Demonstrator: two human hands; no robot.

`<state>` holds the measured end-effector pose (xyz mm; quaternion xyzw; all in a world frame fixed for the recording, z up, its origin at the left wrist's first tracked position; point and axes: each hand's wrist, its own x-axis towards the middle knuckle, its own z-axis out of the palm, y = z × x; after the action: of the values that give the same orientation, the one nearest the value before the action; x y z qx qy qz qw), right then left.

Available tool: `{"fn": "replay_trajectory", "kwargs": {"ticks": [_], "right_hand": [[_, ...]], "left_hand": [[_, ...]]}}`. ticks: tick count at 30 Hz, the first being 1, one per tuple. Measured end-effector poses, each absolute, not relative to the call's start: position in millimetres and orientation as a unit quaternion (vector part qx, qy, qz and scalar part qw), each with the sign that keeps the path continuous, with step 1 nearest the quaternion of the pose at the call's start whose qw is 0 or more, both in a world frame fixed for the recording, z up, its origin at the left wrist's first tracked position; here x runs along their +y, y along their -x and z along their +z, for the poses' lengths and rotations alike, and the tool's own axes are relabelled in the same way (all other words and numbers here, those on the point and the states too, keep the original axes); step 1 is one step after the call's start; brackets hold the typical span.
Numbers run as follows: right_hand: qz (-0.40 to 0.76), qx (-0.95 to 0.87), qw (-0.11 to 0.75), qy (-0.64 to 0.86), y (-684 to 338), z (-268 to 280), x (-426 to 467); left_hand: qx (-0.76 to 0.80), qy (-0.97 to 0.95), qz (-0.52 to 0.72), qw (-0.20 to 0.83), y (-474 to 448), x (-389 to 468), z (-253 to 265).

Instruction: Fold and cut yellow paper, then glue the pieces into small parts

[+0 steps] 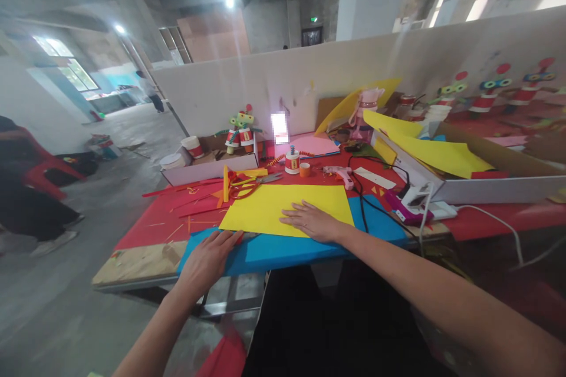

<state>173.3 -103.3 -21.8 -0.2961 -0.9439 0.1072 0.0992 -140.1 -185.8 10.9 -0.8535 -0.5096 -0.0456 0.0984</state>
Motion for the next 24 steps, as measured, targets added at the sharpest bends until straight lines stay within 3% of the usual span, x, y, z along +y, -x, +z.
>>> {"fn": "replay_trajectory", "kwargs": {"ticks": [24], "right_hand": [[0.097, -0.943, 0.099, 0.301, -172.4, -24.4, -101.2]], "left_hand": [[-0.514, 0.853, -0.034, 0.087, 125.7, -194.9, 13.3]]}}
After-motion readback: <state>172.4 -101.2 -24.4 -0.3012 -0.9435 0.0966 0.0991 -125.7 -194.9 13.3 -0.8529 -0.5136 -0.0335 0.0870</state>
